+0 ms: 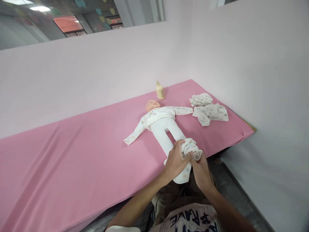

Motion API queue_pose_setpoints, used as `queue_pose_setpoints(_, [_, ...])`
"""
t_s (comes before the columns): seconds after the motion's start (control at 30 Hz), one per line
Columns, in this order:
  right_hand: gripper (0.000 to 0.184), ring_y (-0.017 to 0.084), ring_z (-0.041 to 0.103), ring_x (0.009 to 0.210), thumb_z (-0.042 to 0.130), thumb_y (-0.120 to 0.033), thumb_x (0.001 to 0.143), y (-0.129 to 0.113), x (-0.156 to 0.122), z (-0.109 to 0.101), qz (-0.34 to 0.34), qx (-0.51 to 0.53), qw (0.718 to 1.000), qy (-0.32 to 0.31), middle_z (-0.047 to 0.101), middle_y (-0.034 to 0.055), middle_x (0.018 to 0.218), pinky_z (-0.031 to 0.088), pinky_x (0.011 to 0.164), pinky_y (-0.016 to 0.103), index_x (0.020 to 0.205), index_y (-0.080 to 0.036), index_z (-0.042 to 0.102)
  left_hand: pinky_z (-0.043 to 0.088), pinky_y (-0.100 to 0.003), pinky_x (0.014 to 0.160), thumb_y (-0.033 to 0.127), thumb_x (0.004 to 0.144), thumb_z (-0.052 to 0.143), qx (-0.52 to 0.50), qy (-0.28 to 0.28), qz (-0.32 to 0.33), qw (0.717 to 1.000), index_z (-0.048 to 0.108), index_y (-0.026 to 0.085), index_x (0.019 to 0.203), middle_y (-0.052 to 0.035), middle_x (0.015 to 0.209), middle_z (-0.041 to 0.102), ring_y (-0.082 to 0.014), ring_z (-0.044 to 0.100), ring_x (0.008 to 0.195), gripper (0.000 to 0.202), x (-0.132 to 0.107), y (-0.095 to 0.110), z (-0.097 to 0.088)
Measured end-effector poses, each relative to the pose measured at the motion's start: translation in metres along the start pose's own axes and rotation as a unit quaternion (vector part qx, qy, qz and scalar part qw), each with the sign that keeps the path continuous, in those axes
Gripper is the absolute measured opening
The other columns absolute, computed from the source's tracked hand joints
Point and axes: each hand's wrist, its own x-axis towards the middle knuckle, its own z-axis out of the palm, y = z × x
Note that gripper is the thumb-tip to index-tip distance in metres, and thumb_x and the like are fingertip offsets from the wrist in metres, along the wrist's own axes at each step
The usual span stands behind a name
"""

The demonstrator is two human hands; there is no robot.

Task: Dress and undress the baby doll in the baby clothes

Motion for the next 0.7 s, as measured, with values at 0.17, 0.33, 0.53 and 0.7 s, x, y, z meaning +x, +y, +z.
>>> queue_pose_setpoints(0.17, [0.029, 0.018, 0.056, 0.076, 0.068, -0.044, 0.078, -0.009, 0.003, -0.006, -0.034, -0.059, 0.998, -0.017, 0.063, 0.0022, 0.084, 0.049, 0.065, 0.031, 0.092, -0.02, 0.06, 0.046, -0.037, 0.098, 0.038, 0.092, 0.048, 0.006, 0.028, 0.04, 0.999, 0.048, 0.023, 0.125, -0.0052, 0.126, 0.058, -0.0214, 0.055, 0.118, 0.036, 0.004, -0.004, -0.003])
queue_pose_setpoints(0.33, [0.031, 0.016, 0.053, 0.07, 0.066, -0.048, 0.079, -0.019, 0.01, -0.013, -0.049, -0.09, 0.994, -0.024, 0.061, 0.0004, 0.079, 0.046, 0.061, 0.028, 0.09, -0.019, 0.06, 0.049, -0.038, 0.094, 0.035, 0.096, 0.041, 0.013, 0.037, 0.105, 0.994, 0.056, 0.025, 0.117, -0.0051, 0.119, 0.063, -0.021, 0.06, 0.108, 0.028, 0.007, -0.006, -0.005])
queue_pose_setpoints(0.53, [0.028, 0.014, 0.049, 0.062, 0.06, -0.047, 0.081, -0.019, 0.027, -0.015, -0.037, -0.117, 0.992, -0.016, 0.052, -0.0032, 0.067, 0.043, 0.056, 0.025, 0.076, -0.021, 0.054, 0.049, -0.04, 0.092, 0.052, 0.096, 0.036, 0.073, -0.006, 0.093, 0.993, 0.054, 0.024, 0.123, -0.0055, 0.123, 0.059, -0.0219, 0.059, 0.106, 0.043, 0.002, -0.002, -0.001])
queue_pose_setpoints(0.7, [0.027, 0.013, 0.049, 0.062, 0.065, -0.045, 0.076, -0.023, 0.033, -0.012, 0.019, -0.093, 0.995, -0.027, 0.051, -0.0043, 0.067, 0.042, 0.054, 0.024, 0.077, -0.021, 0.054, 0.05, -0.04, 0.088, 0.048, 0.093, 0.045, 0.09, -0.016, 0.077, 0.993, 0.051, 0.025, 0.125, -0.0056, 0.124, 0.057, -0.0224, 0.059, 0.104, 0.04, 0.002, -0.006, 0.001])
